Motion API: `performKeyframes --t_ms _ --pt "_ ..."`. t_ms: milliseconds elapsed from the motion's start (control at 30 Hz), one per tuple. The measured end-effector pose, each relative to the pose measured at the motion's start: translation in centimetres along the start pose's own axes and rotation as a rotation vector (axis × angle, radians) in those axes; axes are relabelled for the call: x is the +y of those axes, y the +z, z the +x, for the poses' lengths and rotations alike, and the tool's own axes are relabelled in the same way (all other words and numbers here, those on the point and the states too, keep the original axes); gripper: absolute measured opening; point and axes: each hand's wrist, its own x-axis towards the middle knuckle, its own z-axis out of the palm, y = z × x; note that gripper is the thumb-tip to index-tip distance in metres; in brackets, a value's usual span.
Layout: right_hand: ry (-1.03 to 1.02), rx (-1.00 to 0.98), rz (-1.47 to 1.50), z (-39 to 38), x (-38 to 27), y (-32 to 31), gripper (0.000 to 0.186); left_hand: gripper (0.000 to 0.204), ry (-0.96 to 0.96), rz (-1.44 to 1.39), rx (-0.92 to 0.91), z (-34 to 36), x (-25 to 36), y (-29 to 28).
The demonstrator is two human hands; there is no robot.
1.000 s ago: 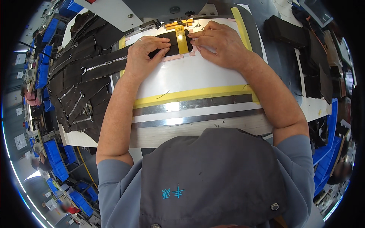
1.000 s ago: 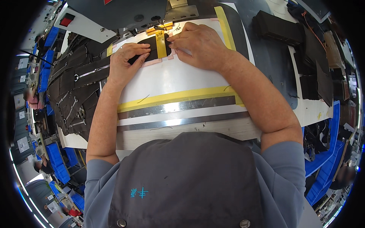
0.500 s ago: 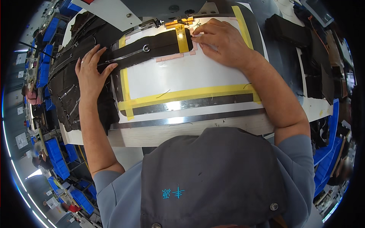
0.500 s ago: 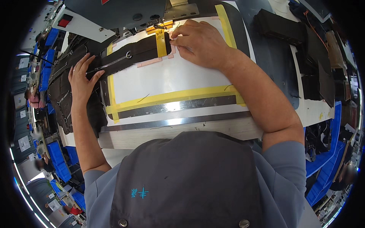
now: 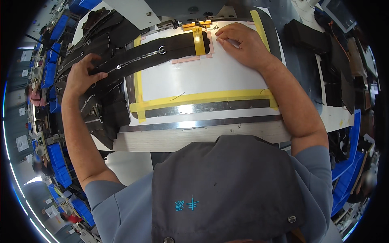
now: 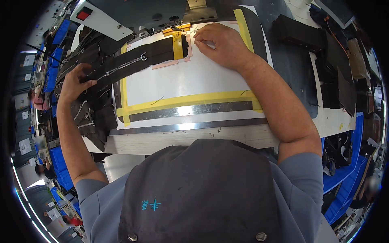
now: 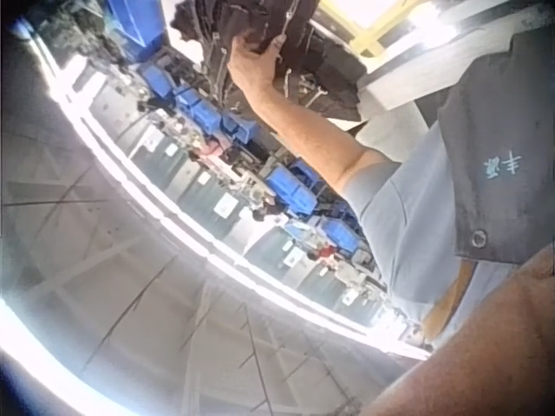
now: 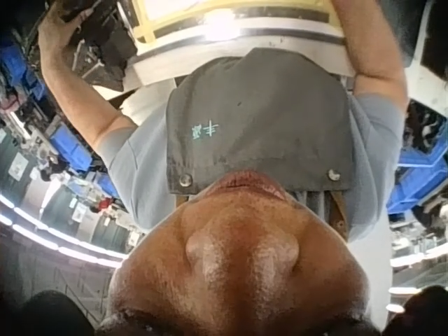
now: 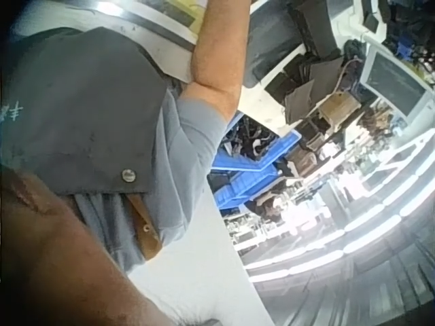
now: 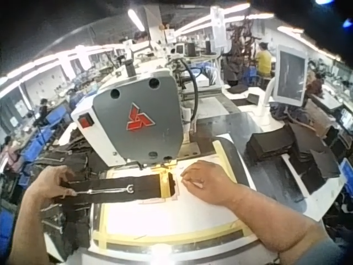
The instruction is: Sewing leather pieces together using an industrial sewing machine.
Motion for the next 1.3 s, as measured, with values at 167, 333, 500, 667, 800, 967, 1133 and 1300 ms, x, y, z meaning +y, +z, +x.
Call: performKeyframes --t_ms 167,333,500,667,800,967,1133,1300 --pt "-0.005 0.012 0.034 0.8 -1.0 0.2 0.012 0.056 0.01 0.071 -0.14 -2.6 -3.3 -1.5" --pt "-0.03 -0.028 0.11 0.5 -0.9 -0.1 0.012 0.059 -0.02 0.301 -0.059 -5.4 -7.3 -2.3" --pt "0.173 -0.017 0.323 0.3 -3.0 0.0 0.012 0.036 0.027 -0.887 0.034 -6.2 -1.0 -3.7" --pt "0.342 -0.871 0.901 1.1 -9.9 -2.4 0.034 0.019 -0.002 -2.053 0.59 -4.6 4.3 -0.2" --pt "0.22 -1.007 1.434 -1.9 -18.0 0.1 0.074 0.026 0.429 -2.356 0.33 -2.8 9.0 1.8" --pt "0.32 -0.61 1.631 -2.6 -18.1 5.2 0.084 0.045 -0.115 -2.617 0.611 -3.1 16.1 0.7" --pt "0.635 -0.062 1.532 0.5 -16.5 4.1 0.054 0.055 0.453 -2.499 0.138 -5.8 15.1 7.7" --pt "0.471 0.155 1.283 0.3 -13.3 5.0 0.052 0.024 -0.273 -2.414 0.311 -7.4 9.5 13.3"
